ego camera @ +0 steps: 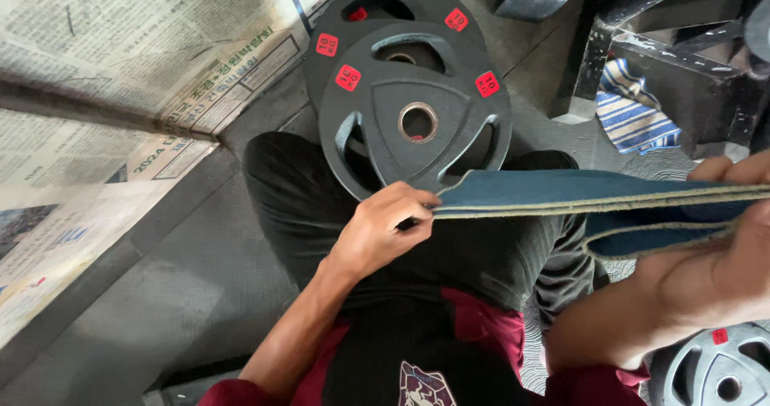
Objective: The person cleans weight plates by wiping them with a blue cloth and then stacks them on top of each other on the floor.
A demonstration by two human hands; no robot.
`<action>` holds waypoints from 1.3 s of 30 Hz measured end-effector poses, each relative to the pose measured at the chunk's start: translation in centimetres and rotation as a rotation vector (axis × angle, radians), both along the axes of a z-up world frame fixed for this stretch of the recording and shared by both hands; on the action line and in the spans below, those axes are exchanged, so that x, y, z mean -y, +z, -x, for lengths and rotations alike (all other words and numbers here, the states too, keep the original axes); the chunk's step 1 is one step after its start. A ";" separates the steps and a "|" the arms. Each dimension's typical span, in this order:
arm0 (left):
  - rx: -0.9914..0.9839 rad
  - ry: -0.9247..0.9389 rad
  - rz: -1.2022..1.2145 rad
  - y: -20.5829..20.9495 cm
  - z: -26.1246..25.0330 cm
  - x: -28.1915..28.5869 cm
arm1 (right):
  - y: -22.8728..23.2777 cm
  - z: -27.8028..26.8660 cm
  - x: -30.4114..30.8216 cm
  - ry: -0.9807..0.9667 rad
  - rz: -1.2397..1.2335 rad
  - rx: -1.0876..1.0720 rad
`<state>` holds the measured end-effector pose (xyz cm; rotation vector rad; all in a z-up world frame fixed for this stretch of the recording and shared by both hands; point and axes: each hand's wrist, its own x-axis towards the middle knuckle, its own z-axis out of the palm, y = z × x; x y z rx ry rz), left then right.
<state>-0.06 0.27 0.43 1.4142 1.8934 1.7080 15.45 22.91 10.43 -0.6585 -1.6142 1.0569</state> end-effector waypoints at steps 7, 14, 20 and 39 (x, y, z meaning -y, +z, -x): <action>-0.151 -0.023 -0.025 -0.1 0.5 0.5 | -0.2 -0.4 -0.8 -0.051 0.067 -0.013; -0.026 -0.122 0.035 0.0 0.2 0.9 | -1.4 -1.6 -1.9 0.107 0.152 -0.086; -0.227 -0.110 0.053 -0.9 0.1 0.2 | -0.3 -0.9 -0.5 0.147 -0.023 -0.019; -0.122 0.184 -0.100 0.2 1.6 1.8 | -2.8 -2.3 -3.8 0.077 0.015 0.015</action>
